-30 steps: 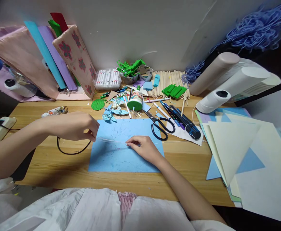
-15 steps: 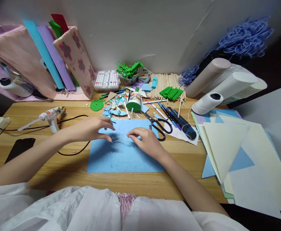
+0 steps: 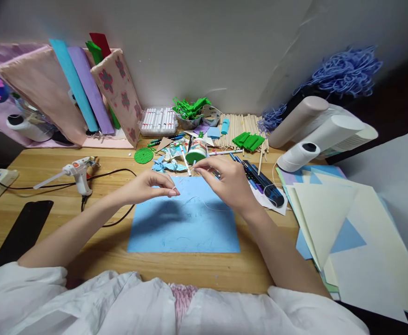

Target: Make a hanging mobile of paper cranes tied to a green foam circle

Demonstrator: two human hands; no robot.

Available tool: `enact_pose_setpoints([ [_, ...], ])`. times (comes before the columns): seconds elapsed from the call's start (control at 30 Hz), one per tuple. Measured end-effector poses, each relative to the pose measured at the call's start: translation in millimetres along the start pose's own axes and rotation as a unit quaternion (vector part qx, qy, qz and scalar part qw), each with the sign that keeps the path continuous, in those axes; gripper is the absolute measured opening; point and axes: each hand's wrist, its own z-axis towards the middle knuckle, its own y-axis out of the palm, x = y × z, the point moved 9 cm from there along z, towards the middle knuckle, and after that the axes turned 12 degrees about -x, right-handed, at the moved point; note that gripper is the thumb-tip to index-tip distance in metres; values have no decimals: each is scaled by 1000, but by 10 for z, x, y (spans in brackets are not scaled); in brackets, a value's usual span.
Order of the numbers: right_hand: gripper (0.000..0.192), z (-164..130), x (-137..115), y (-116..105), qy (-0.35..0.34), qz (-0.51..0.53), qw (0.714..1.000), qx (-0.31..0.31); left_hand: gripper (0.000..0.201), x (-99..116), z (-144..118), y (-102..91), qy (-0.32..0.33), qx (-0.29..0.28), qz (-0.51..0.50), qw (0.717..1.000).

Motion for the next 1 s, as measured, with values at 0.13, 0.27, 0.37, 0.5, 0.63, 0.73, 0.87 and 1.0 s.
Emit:
enact_pose_setpoints([
  [0.13,10,-63,200,-18,33,14,999,32,29,-201,-92,-40,-50,24,-96,994],
  [0.27,11,-130,420,20,70,28,996,49,28,-295,-180,-67,-69,34,-110,991],
  [0.37,12,-169,536,48,87,40,994,55,25,-291,-215,-71,-49,38,-109,992],
  [0.5,13,-210,619,53,105,47,991,66,20,-274,-225,-56,-24,52,-128,990],
  [0.63,11,-236,639,46,117,48,990,66,19,-296,-221,-45,-23,79,-143,986],
  [0.73,11,-250,611,20,112,49,990,72,21,-348,-223,-28,-37,92,-143,985],
  [0.87,12,-230,489,-45,90,45,992,77,27,-412,-189,66,-70,60,-123,988],
  [1.0,10,-132,239,-92,40,33,997,53,28,-384,-99,171,-83,26,-129,988],
])
